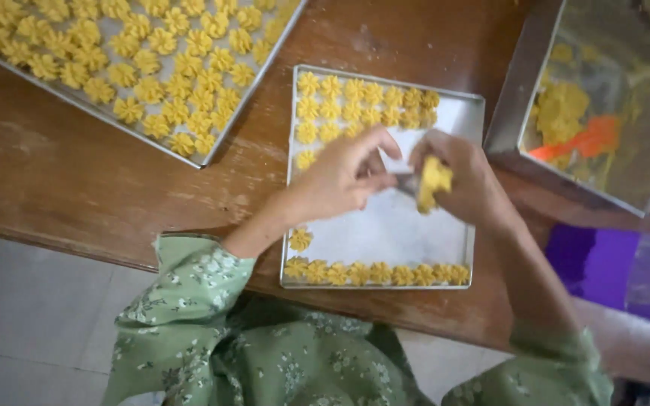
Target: Using a handheld mold to shape cookie dough into flower patterns on a baking sheet.
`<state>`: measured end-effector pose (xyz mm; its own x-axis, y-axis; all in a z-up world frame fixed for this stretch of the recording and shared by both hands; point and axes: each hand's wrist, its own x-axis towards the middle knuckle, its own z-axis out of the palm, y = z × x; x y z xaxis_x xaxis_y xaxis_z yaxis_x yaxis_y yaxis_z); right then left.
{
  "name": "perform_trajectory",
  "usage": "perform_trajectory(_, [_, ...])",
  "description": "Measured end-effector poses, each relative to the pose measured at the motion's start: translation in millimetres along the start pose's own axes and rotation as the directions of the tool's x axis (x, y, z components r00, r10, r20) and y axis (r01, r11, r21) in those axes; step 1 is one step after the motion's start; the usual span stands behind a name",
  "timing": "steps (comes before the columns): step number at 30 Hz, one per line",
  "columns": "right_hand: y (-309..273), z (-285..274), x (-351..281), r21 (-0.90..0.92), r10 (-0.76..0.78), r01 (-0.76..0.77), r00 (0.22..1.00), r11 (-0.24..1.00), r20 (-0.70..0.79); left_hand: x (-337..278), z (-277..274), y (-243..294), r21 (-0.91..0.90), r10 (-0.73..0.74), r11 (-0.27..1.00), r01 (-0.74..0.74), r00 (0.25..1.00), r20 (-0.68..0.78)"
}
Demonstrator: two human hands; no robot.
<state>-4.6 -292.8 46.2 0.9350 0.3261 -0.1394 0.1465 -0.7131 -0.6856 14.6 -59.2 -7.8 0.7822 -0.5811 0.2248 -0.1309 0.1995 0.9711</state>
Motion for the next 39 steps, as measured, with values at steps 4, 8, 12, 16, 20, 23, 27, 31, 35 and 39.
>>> perform_trajectory(4, [9.9, -7.4, -36.3, -0.031, 0.018, -0.019, 1.000, 0.999, -0.025, -6.3, 20.0, -16.1, 0.380, -0.007, 0.925, -0.026, 0.996, 0.085])
perform_trajectory(8, [17.7, -9.6, -56.9, -0.126, 0.104, -0.113, 0.991, 0.986, -0.079, -6.8, 25.0, -17.9, 0.651, -0.180, 0.759, 0.008, 0.964, 0.198])
perform_trajectory(12, [33.5, -5.6, -62.4, -0.085, 0.165, -0.173, 0.982, 0.981, -0.097, -3.9, 21.4, 2.4, 0.631, -0.201, 0.776, -0.023, 0.938, 0.281])
perform_trajectory(16, [17.1, 7.1, -55.0, -0.034, 0.133, -0.139, 0.982, 0.990, -0.131, -1.6, 21.1, 24.2, 0.510, -0.160, 0.860, -0.016, 0.941, 0.300])
perform_trajectory(20, [4.5, 20.9, -46.4, -0.030, 0.019, -0.026, 0.978, 0.999, -0.209, -4.0, 28.4, 10.9, 0.278, -0.148, 0.959, 0.053, 0.930, 0.336])
perform_trajectory(23, [8.8, 28.8, -43.9, -0.078, 0.019, -0.036, 0.976, 0.996, -0.215, -5.0, 34.7, -8.3, 0.235, -0.127, 0.970, 0.063, 0.954, 0.272])
perform_trajectory(27, [-16.6, 38.2, -38.1, -0.093, 0.076, -0.094, 0.981, 0.991, -0.179, -5.2, 35.3, -6.4, 0.206, -0.041, 0.979, 0.001, 0.981, 0.190])
perform_trajectory(31, [-32.8, 24.5, -38.3, -0.069, 0.062, -0.068, 0.994, 0.995, -0.087, -1.4, 31.6, -4.3, 0.211, -0.069, 0.977, 0.024, 0.976, 0.207])
perform_trajectory(35, [-42.8, 6.8, -35.0, -0.106, 0.017, -0.003, 0.991, 0.994, 0.131, -1.2, 28.1, -7.3, 0.257, -0.087, 0.966, 0.034, 0.976, 0.198])
perform_trajectory(39, [-50.2, -6.6, -33.8, 0.117, -0.004, -0.008, 0.995, 0.993, 0.101, 1.1, 19.8, -24.9, 0.224, -0.112, 0.971, 0.083, 0.987, 0.118])
